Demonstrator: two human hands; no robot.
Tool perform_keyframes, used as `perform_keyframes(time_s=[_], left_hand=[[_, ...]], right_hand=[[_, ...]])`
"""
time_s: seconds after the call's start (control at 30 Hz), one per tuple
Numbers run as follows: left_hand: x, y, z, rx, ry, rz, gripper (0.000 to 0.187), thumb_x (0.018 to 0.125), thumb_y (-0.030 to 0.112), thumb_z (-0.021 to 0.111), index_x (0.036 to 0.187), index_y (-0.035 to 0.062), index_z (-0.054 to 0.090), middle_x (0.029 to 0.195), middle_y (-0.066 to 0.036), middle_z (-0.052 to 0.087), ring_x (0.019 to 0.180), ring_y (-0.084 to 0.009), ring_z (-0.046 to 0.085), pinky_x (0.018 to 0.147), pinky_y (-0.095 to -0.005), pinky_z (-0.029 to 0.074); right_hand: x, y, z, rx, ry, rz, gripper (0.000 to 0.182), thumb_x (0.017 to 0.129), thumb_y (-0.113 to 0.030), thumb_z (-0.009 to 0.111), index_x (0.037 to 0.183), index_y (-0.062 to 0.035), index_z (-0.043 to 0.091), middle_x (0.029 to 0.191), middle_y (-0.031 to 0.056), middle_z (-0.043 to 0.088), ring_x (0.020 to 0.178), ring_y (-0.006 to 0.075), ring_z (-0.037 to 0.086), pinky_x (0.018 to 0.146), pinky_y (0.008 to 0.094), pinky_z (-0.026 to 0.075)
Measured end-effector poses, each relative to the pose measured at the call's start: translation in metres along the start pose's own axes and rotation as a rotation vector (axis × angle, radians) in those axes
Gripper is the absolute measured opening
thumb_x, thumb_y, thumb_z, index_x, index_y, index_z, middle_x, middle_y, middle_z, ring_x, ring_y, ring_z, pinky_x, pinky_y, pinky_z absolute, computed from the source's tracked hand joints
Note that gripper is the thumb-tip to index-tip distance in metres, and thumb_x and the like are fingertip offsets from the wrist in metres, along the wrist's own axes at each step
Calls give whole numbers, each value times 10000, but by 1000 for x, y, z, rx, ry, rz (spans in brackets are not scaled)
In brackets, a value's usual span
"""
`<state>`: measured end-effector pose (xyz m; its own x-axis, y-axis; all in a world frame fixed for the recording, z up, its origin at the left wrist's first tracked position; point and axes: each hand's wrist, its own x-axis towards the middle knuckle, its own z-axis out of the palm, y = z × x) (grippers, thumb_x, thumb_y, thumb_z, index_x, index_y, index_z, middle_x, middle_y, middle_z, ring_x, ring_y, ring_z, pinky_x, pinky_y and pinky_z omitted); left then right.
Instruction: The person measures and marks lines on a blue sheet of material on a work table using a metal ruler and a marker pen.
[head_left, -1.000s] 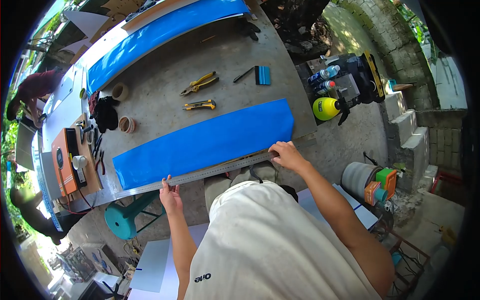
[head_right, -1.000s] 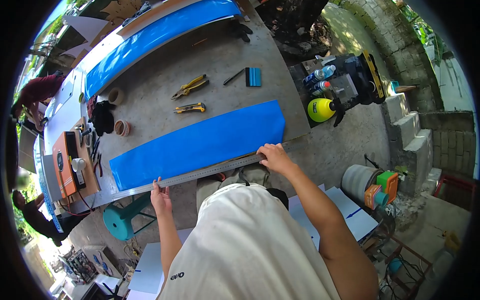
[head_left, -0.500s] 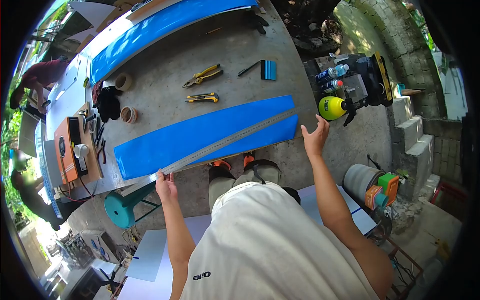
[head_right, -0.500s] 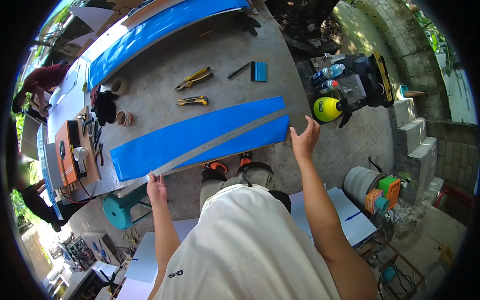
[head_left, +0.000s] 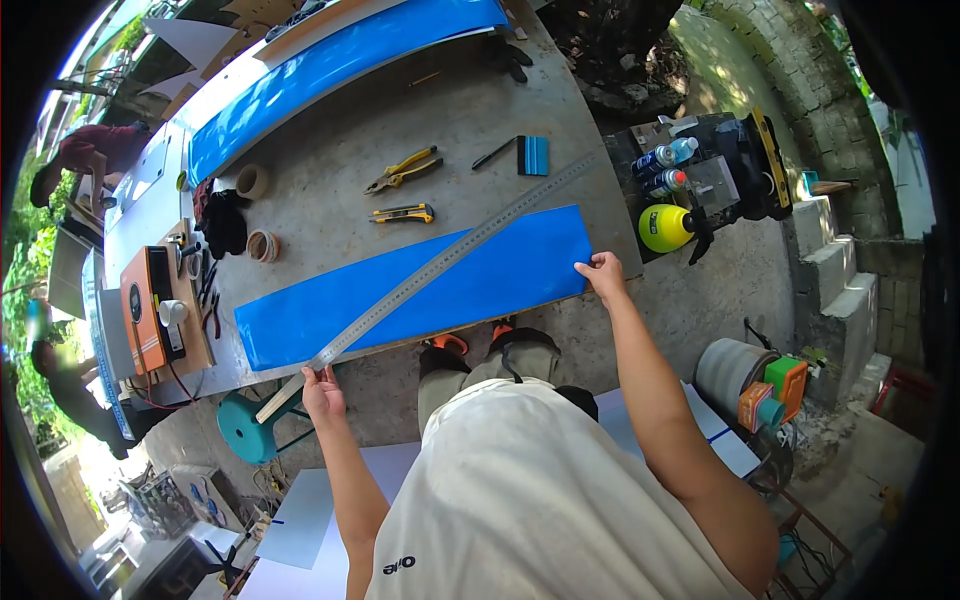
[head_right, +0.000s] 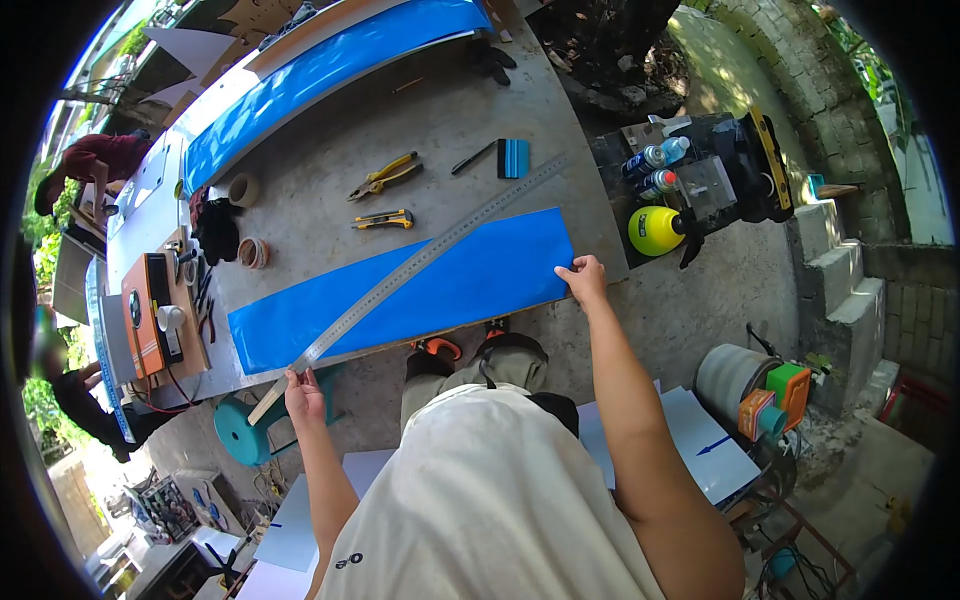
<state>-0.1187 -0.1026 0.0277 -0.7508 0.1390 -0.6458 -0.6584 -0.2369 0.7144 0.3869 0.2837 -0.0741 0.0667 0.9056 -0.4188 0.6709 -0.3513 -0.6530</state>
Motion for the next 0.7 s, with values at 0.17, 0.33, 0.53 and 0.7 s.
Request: perform_keyframes(time_s=[0.17,0.33,0.53,0.7], left_hand=[[-8,-2,-13,-21,-22,23,353,1150,282,508,1330,-13,578,1280,-102,650,1141,-212,657,932,-318,631],[-12,-8,-24,-17,-3,28,357,1143,283,523,1325,-18,584,1265,-103,654,1134,-209,662,932,-320,634],[-16,-13,-36,-28,5,2,330,1126,275,565,1287,-10,608,1239,-95,658,1135,-196,659,946,-315,630],[-10,-11,-50,-34,-28,19,303,1120,265,573,1260,0,621,1212,-89,666,1121,-194,665,949,-317,636]], right_hand=[[9,-10,-5,94,-82,-5,402,778,-194,947,1005,3,681,966,85,702,915,205,685,812,379,572],[20,-9,-8,397,-195,-20,390,867,-109,879,1141,-1,623,1030,81,693,940,163,681,767,344,580],[7,-39,-22,811,-248,166,573,945,-52,790,1421,-60,471,1224,130,661,1073,186,672,870,368,606],[6,-36,-32,1067,-411,223,610,968,-104,789,1477,16,476,1376,133,637,1266,250,621,1139,420,492]])
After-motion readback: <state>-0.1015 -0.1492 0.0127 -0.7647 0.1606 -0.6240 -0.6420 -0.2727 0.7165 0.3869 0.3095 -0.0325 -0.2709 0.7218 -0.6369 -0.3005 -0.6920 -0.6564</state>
